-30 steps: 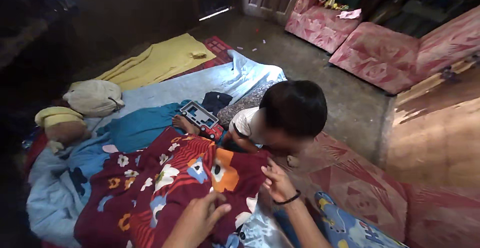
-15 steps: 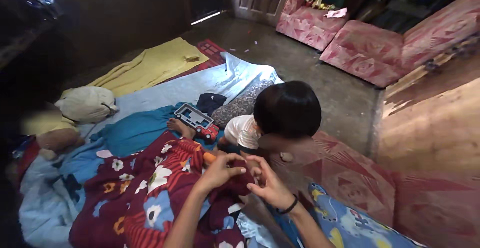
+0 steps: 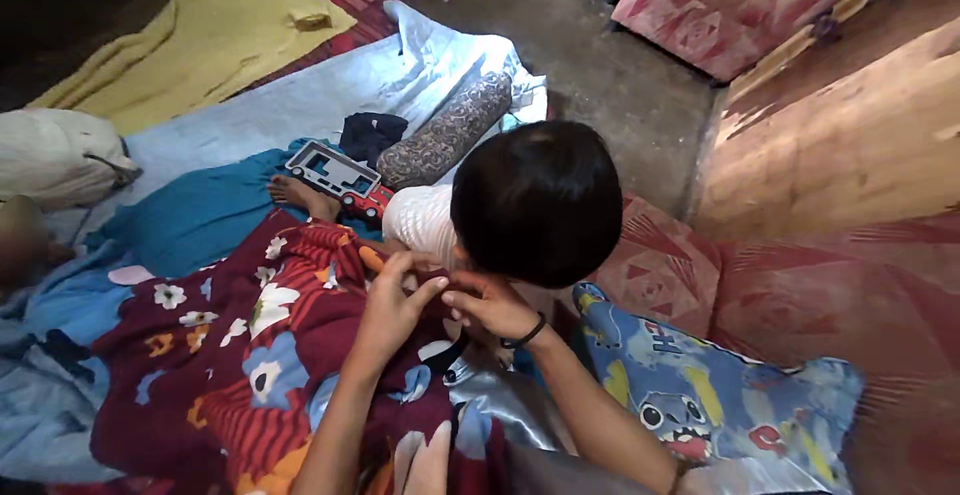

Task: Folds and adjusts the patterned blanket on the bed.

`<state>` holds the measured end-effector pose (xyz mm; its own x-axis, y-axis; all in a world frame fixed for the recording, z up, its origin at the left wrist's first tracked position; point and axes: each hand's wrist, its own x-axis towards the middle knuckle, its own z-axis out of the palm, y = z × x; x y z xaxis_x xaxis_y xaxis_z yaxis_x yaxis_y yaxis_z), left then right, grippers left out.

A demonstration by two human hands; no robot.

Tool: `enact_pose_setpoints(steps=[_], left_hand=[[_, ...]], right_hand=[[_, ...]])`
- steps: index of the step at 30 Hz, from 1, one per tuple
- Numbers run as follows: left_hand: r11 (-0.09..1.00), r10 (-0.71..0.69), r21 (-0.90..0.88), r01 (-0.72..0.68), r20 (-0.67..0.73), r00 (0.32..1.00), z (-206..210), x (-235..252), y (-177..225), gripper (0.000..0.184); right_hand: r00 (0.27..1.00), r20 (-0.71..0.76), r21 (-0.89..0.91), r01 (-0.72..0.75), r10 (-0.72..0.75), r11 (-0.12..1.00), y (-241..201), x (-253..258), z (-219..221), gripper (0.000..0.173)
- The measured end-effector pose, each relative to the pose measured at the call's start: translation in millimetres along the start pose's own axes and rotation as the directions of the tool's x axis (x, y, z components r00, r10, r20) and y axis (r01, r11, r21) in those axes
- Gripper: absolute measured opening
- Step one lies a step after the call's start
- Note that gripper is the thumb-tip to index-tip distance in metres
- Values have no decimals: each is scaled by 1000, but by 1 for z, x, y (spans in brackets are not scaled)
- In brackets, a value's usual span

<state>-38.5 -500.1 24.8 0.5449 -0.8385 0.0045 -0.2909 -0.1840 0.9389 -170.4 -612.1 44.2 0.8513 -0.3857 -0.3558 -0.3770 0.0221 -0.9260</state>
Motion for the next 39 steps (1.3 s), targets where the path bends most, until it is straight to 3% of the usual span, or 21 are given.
enact_pose_setpoints(steps=[3,5,10,14,17,19,21,23,25,28,34,37,39], left_hand=[[971,-120,215,101,79,990,-15,-16,3,65],[934,-190,326,147,105,976,-26,-29,4,76],[818,-332,511,265,41,943,-48,-55,-8,30],[745,-420,539,394,-81,904,-59,-63,-15,23],[819,-368,444,363,-80,927,-69,-65,-17,29],[926,-191,299,230,-153,969,-66,-66,-18,23],[995,-62,54,80,-279,958,-52,-61,-15,14],[994,-25,-111,-12,-323,946,-39,-56,-7,24],[991,-15,-130,-30,-326,945,-27,-52,-2,40],[992,-85,-115,49,-336,938,-14,-49,-1,43],[987,-162,-59,150,-354,921,-17,-50,-4,16],[995,-98,-59,80,-457,884,-17,-48,-9,16],[998,-18,-66,-20,-531,847,-17,-48,-10,26]], right_hand=[[995,74,-41,-66,69,997,-5,0,3,33],[990,97,-54,-93,98,994,-7,-2,2,33],[985,106,-88,-126,135,988,-8,-1,-10,28],[993,31,53,-113,111,992,-3,1,-6,25],[1000,-11,32,10,-9,999,-2,-2,0,25],[993,-34,-11,114,-115,993,5,-4,6,24],[986,-58,-19,156,-157,988,16,-3,10,21],[991,-70,23,114,-112,993,23,-1,14,22],[997,-78,98,4,3,995,19,-2,19,24],[991,-91,147,-86,100,985,15,-4,27,27],[979,-188,170,-47,79,984,21,-4,30,26],[971,-231,219,-14,66,976,23,-2,28,25],[964,-263,207,29,27,978,23,-2,27,23]])
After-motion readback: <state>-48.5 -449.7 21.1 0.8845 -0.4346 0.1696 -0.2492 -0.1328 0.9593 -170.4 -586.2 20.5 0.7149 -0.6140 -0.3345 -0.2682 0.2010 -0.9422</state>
